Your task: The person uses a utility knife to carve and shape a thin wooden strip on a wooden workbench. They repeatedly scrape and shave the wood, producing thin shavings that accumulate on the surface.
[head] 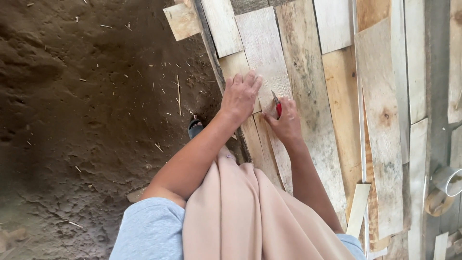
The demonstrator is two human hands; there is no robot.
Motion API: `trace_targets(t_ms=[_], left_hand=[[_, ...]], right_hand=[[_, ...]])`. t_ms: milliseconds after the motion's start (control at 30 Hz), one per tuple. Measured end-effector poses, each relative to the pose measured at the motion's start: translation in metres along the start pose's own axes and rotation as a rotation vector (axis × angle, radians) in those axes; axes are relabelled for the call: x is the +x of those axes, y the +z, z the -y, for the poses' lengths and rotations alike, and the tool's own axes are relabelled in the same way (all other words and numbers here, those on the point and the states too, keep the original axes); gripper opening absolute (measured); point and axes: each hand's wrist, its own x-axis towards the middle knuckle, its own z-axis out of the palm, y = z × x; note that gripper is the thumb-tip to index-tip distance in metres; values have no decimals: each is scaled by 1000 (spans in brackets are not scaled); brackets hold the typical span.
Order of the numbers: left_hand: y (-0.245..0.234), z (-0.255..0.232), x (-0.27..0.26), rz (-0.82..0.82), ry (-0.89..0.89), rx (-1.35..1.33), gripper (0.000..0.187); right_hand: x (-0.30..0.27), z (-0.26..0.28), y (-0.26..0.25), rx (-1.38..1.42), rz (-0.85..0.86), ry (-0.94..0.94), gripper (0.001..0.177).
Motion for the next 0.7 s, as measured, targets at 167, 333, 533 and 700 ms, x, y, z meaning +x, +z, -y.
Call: trace_targets(t_ms=[167,333,533,700], left_hand=[[9,-4,9,-83,46,15,60],[29,-8,27,-165,120,28,54],[20,-20,35,-153,158,-204,22],[-46,-36,41,359,-53,-264,49]], right_hand=[[5,-11,3,32,0,-36,52],[-6,10,-22,211,59,-6,27],[-32,5,-20,-14,181,97,23],[-40,32,-24,-215,258,103,25]])
